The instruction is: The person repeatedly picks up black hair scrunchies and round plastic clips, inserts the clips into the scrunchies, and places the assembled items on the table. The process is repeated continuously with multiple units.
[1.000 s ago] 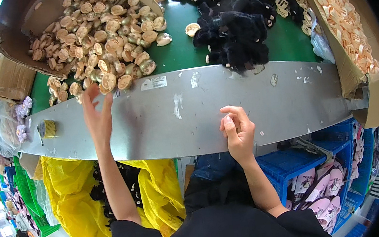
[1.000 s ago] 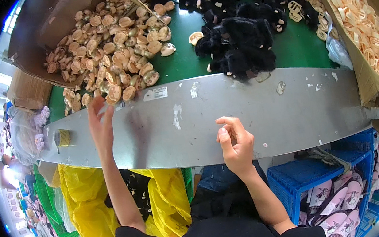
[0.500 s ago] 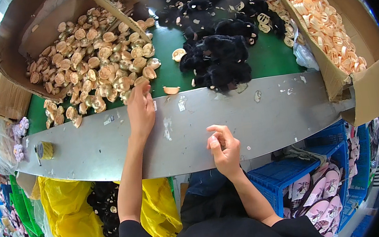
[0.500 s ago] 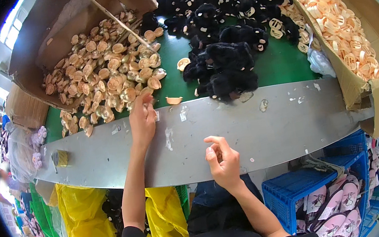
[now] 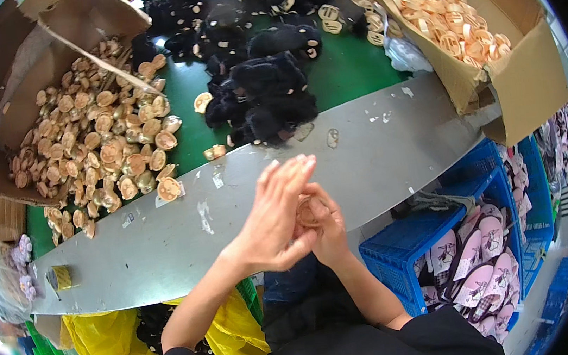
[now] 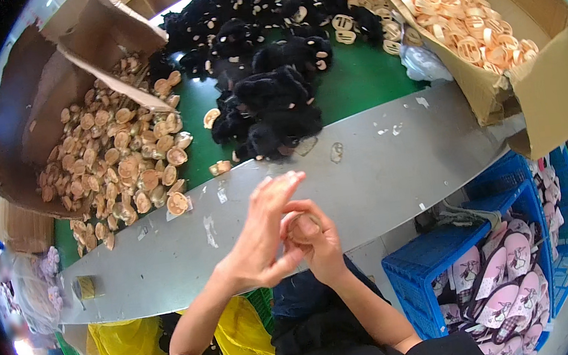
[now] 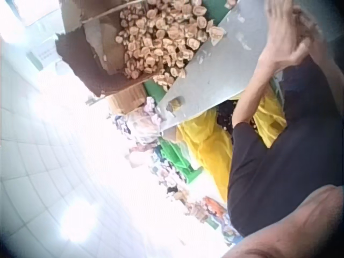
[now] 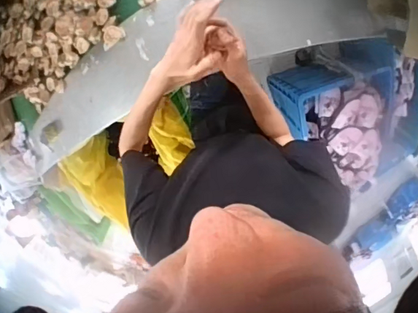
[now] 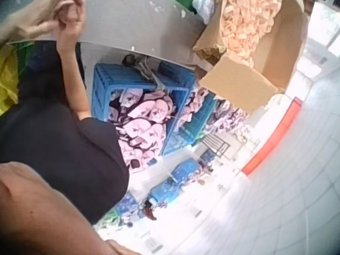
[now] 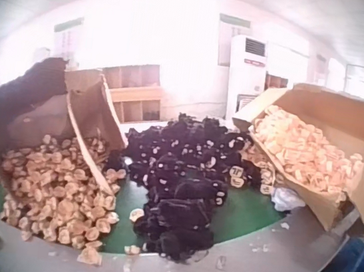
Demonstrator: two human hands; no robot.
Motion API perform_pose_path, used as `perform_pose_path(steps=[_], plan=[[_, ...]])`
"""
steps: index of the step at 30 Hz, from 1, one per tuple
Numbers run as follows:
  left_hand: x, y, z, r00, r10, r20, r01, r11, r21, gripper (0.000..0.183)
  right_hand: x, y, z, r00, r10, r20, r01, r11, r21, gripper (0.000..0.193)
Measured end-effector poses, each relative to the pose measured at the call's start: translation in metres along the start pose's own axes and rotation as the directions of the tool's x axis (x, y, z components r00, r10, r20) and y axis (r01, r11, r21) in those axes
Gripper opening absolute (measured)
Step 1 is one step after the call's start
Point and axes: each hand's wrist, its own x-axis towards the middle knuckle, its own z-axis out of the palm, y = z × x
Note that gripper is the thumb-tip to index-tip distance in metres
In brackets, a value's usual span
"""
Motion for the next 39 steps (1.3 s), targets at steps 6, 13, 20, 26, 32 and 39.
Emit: perform_pose_path(steps=[6, 13, 20, 26, 32, 39], plan=[[0.058, -0.132, -0.049, 0.901, -0.206, -0.382, 0.416, 0.664, 0.621, 0.043, 0.011, -0.024, -0.021, 0.981, -0.129, -0.146, 0.081, 0.952, -0.295, 0.025], [0.078, -0.183, -0.035, 0.886, -0.445, -0.128, 0.406, 0.616, 0.675, 0.029, 0.008, -0.028, -0.027, 0.99, -0.104, -0.099, 0.066, 0.941, -0.331, 0.02], [0.059, -0.07, -0.052, 0.843, -0.404, -0.355, 0.425, 0.905, -0.02, 0.024, 0.0, -0.027, -0.029, 0.991, -0.12, -0.066, 0.091, 0.936, -0.339, 0.029], [0.009, 0.019, -0.041, 0.694, -0.63, -0.348, 0.399, 0.739, -0.543, 0.018, 0.002, -0.037, 0.003, 0.971, -0.224, -0.076, 0.183, 0.915, -0.359, 0.026], [-0.034, 0.046, -0.028, 0.656, -0.734, -0.178, 0.365, 0.515, -0.776, 0.023, 0.009, -0.07, 0.022, 0.918, -0.33, 0.219, 0.374, 0.541, -0.753, 0.022], [-0.062, 0.055, 0.016, 0.666, -0.612, -0.426, 0.103, 0.642, -0.76, 0.032, -0.003, -0.044, 0.011, 0.998, 0.055, -0.013, -0.056, 0.917, -0.395, 0.045]])
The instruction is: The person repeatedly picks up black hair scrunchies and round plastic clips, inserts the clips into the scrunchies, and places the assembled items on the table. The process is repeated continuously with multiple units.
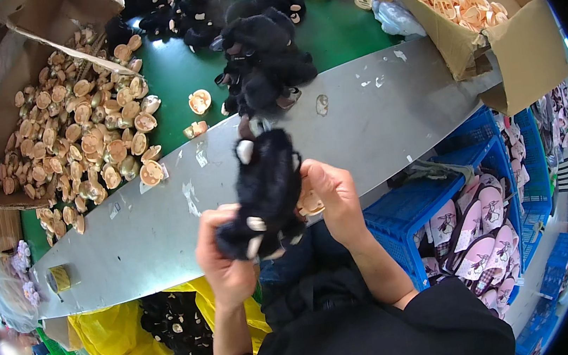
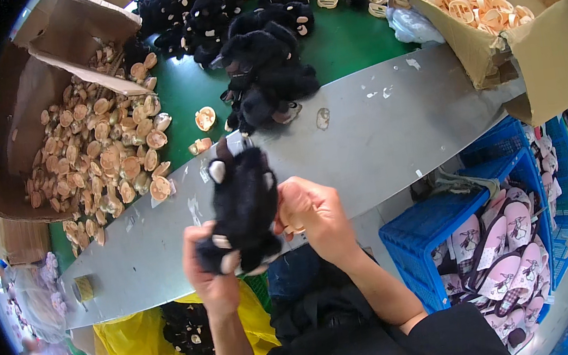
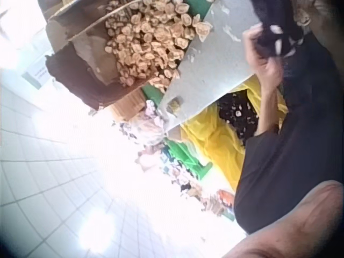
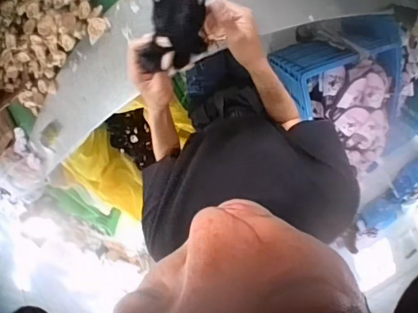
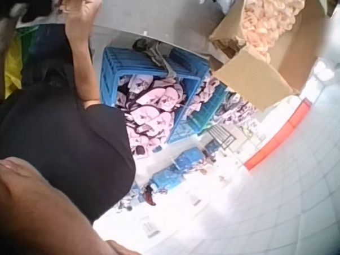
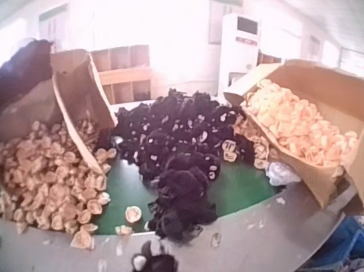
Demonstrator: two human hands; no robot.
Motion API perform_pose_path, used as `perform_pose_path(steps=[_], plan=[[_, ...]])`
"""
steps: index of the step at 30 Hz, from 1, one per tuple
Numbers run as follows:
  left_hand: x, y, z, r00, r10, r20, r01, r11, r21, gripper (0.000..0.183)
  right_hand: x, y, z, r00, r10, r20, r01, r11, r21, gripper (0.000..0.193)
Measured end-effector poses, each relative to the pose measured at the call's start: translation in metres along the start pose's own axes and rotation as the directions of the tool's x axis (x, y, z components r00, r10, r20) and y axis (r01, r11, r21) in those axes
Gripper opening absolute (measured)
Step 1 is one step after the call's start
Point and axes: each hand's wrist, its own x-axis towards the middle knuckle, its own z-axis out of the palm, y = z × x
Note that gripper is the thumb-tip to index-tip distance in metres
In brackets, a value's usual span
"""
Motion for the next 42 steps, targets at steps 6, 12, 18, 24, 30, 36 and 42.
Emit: perform_pose_path(steps=[6, 12, 18, 24, 30, 36, 42], plan=[[-0.023, -0.017, -0.009, 0.966, -0.203, 0.161, 0.213, 0.976, -0.05, 0.051, 0.0, 0.0, 0.017, 0.997, -0.082, 0.004, 0.082, 0.989, -0.126, 0.034], [-0.019, -0.004, 0.008, 0.963, -0.23, -0.142, 0.229, 0.973, -0.023, 0.064, -0.002, -0.001, 0.017, 0.92, -0.331, 0.209, 0.391, 0.772, -0.5, 0.038], [-0.018, -0.008, -0.001, 0.953, -0.213, -0.218, 0.198, 0.976, -0.088, 0.032, -0.011, -0.001, 0.016, 0.976, -0.095, 0.195, 0.134, 0.971, -0.198, 0.029], [-0.026, -0.011, -0.004, 0.964, -0.242, -0.106, 0.186, 0.907, -0.377, 0.077, -0.014, 0.001, 0.015, 0.99, -0.001, 0.139, 0.022, 0.988, -0.155, 0.015], [-0.027, -0.012, -0.017, 0.935, -0.343, -0.087, 0.277, 0.862, -0.424, 0.04, -0.018, -0.003, 0.024, 0.992, 0.075, 0.098, -0.074, 0.997, -0.012, 0.015], [-0.028, -0.01, -0.027, 0.873, -0.465, -0.149, 0.394, 0.85, -0.35, 0.049, -0.016, -0.013, 0.026, 0.989, 0.099, 0.11, -0.086, 0.988, -0.125, 0.02], [-0.027, 0.002, 0.0, 0.889, -0.401, -0.219, 0.354, 0.908, -0.225, 0.03, -0.012, -0.005, 0.024, 0.993, 0.021, 0.115, 0.016, 0.952, -0.304, 0.024]])
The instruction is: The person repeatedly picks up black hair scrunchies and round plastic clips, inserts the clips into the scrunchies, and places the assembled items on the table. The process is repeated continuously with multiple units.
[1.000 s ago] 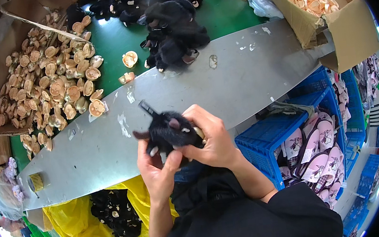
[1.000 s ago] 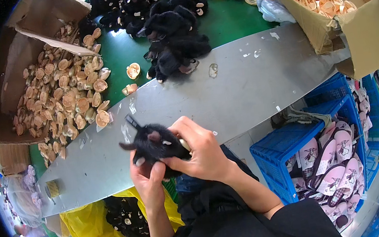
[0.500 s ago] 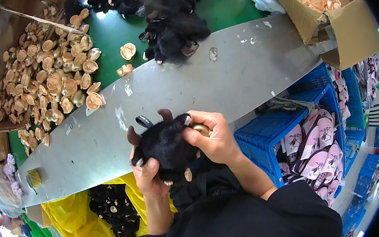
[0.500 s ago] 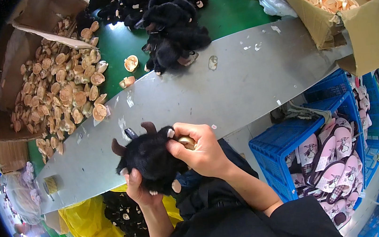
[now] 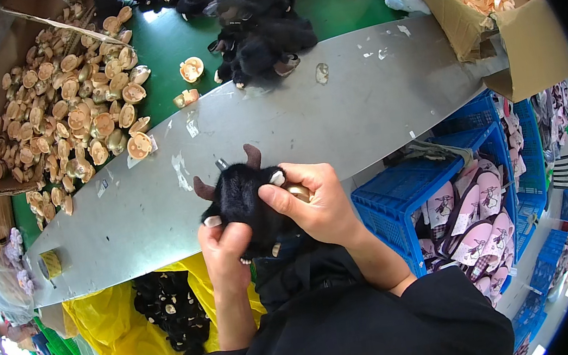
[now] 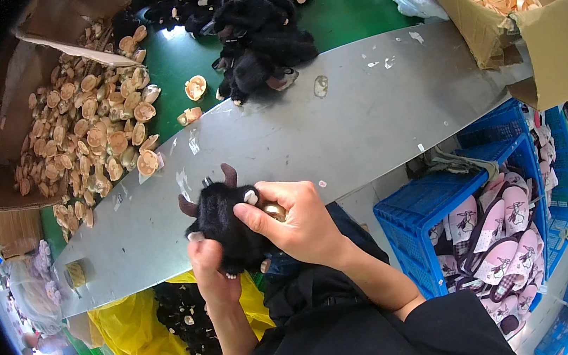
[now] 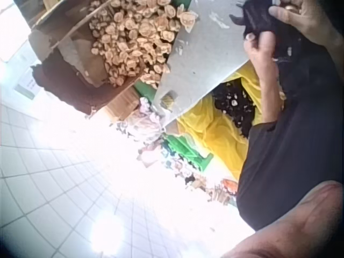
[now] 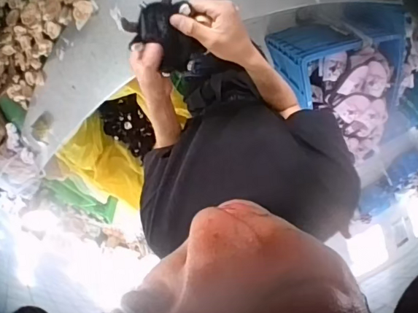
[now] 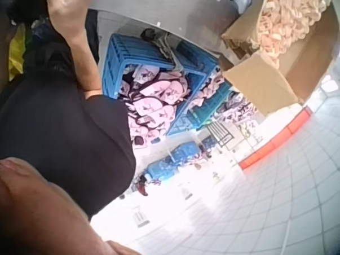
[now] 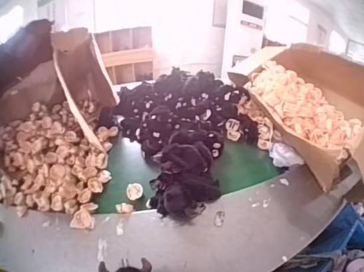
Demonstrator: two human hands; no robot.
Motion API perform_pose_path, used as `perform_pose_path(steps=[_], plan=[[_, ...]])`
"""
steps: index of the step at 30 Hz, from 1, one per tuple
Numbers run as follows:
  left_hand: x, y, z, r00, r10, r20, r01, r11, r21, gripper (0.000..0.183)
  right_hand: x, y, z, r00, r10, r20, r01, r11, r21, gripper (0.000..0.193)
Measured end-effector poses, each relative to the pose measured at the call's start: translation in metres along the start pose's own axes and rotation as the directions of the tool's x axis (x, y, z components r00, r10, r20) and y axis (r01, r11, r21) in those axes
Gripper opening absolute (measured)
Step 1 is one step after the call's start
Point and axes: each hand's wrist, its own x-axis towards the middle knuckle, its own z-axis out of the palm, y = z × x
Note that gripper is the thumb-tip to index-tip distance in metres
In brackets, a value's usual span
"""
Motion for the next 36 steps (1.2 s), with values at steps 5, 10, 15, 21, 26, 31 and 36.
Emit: perform_pose_path(steps=[5, 10, 15, 21, 26, 31, 36], plan=[[-0.001, -0.005, 0.016, 0.996, 0.074, -0.054, -0.073, 0.997, 0.016, 0.032, -0.003, -0.002, 0.005, 1.0, 0.027, 0.017, -0.029, 0.987, 0.156, 0.023], [-0.006, -0.011, 0.003, 1.0, -0.017, -0.02, 0.012, 0.978, -0.209, 0.035, -0.006, -0.012, 0.001, 0.996, 0.034, 0.08, -0.049, 0.979, 0.199, 0.014], [-0.014, -0.015, 0.005, 0.999, -0.035, 0.002, 0.034, 0.967, -0.251, 0.048, -0.009, -0.013, 0.004, 0.999, -0.001, 0.051, -0.009, 0.979, 0.203, 0.016], [-0.023, -0.017, -0.006, 0.991, -0.082, 0.109, 0.106, 0.966, -0.234, 0.055, -0.009, -0.015, 0.0, 0.994, -0.101, 0.044, 0.096, 0.989, 0.117, 0.011], [-0.017, -0.011, -0.016, 0.975, -0.046, 0.216, 0.061, 0.996, -0.065, 0.052, -0.009, -0.011, 0.006, 0.992, -0.121, 0.02, 0.116, 0.98, 0.164, 0.014], [-0.02, 0.001, -0.021, 0.982, -0.05, 0.18, 0.035, 0.995, 0.09, 0.066, -0.009, -0.002, 0.013, 0.976, -0.216, 0.0, 0.216, 0.975, 0.043, 0.014], [-0.02, 0.005, 0.007, 0.994, 0.031, -0.109, -0.028, 0.999, 0.034, 0.036, -0.011, -0.003, 0.017, 0.94, -0.27, -0.211, 0.314, 0.925, 0.214, 0.021]])
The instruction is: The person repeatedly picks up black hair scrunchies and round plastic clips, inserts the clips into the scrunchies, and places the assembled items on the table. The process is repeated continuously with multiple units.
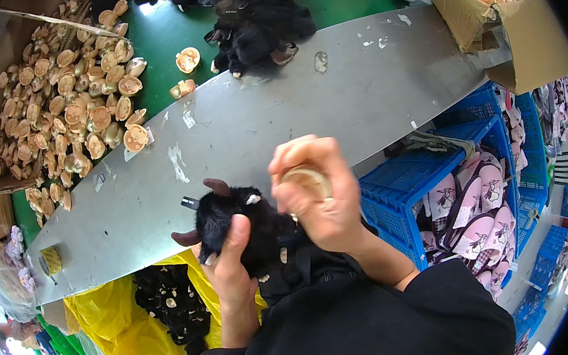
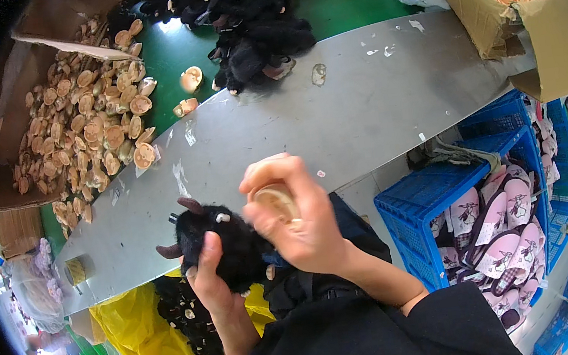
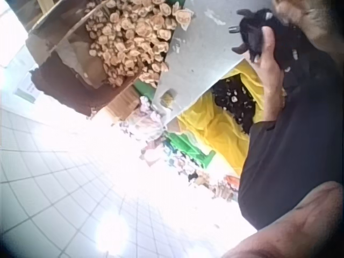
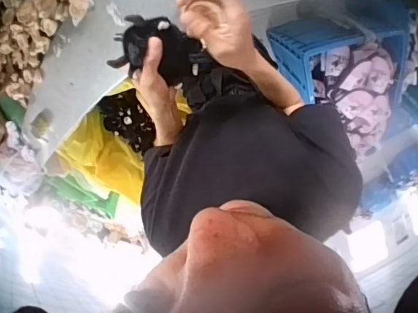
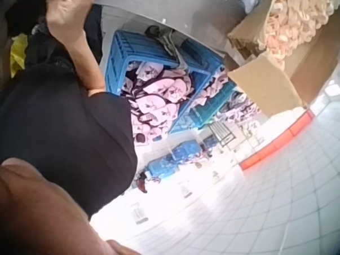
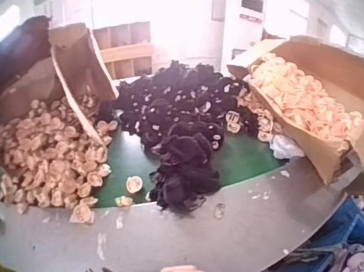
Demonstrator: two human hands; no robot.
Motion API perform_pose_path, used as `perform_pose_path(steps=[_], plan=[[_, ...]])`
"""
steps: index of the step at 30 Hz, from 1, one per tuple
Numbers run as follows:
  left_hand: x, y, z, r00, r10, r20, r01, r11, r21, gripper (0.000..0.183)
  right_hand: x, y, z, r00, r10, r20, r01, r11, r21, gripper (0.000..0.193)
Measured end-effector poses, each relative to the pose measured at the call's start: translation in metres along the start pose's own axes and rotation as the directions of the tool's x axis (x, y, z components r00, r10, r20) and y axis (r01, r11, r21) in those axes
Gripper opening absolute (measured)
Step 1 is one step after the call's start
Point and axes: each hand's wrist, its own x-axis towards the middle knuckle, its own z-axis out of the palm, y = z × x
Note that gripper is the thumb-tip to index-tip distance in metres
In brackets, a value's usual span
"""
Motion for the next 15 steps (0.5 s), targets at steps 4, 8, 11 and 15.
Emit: perform_pose_path(steps=[4, 8, 11, 15], plan=[[0.002, -0.007, -0.002, 0.999, -0.023, 0.026, 0.025, 0.995, -0.094, 0.028, -0.008, -0.015, -0.001, 0.988, 0.095, 0.121, -0.114, 0.982, 0.153, 0.025], [-0.003, -0.002, 0.001, 0.996, 0.005, 0.093, 0.005, 0.994, -0.108, 0.022, -0.013, -0.01, 0.002, 0.979, 0.145, 0.147, -0.144, 0.989, -0.018, 0.032], [-0.003, -0.003, 0.002, 0.997, 0.05, 0.05, -0.051, 0.999, 0.004, 0.02, -0.007, -0.008, 0.003, 0.992, 0.061, 0.112, -0.045, 0.989, -0.141, 0.025], [-0.007, -0.006, 0.003, 0.994, 0.102, -0.025, -0.1, 0.993, 0.067, 0.02, -0.004, -0.006, 0.004, 0.996, -0.004, 0.087, 0.022, 0.977, -0.212, 0.021]])
